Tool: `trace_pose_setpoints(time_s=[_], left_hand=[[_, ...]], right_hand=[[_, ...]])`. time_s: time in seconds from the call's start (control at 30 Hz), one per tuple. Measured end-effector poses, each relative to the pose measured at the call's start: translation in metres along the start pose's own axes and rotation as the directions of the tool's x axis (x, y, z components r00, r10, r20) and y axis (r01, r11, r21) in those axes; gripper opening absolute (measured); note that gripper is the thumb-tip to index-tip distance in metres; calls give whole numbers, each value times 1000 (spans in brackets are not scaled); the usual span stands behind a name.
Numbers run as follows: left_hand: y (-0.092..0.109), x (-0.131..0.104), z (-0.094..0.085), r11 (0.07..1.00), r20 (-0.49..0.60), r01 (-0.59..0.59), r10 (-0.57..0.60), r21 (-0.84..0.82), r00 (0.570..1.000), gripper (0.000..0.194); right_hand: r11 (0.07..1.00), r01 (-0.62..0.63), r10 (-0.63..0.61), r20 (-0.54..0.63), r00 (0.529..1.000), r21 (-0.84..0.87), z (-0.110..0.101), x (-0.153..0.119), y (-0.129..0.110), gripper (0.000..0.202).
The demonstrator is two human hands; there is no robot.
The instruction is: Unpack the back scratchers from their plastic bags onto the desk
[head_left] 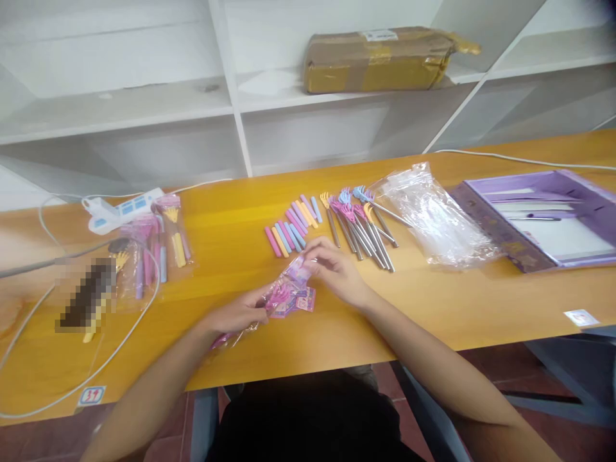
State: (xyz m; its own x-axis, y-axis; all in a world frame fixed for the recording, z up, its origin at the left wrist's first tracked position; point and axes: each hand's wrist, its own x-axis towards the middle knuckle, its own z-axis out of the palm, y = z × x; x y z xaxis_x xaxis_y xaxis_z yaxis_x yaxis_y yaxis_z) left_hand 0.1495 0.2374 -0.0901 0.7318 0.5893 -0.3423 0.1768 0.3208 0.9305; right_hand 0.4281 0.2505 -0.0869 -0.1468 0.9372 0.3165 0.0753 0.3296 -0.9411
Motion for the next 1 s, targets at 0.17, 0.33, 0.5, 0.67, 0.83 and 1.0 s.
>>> trace_pose_setpoints(time_s=[0.17, 0.33, 0.5, 0.67, 0.83, 1.0], left_hand=[[3, -10, -14, 991, -209, 55, -79, -118, 975, 60], [1, -7, -20, 992, -248, 15, -46, -124, 968, 41], [0, 1, -12, 999, -79, 0, -4, -45, 997, 28], [0, 1, -15, 998, 276, -45, 58, -51, 959, 40], [-1, -3, -23, 1000, 254, 9, -11, 11, 967, 38], [0, -4, -18, 999, 234, 30, -33, 18, 972, 36]], right_hand=[[987, -154, 152, -48, 987, -42, -17, 4, 16, 37], [917, -51, 126, 166, 978, -395, -3, -4, 20, 35], [990, 56, -5, 366, 930, -129, 25, -2, -12, 41], [996, 23, -34, -142, 989, -81, 32, 30, -50, 50], [991, 115, -131, -317, 939, -70, 14, 58, -71, 45], [995, -4, 3, 11, 1000, 102, 18, 36, -72, 43]])
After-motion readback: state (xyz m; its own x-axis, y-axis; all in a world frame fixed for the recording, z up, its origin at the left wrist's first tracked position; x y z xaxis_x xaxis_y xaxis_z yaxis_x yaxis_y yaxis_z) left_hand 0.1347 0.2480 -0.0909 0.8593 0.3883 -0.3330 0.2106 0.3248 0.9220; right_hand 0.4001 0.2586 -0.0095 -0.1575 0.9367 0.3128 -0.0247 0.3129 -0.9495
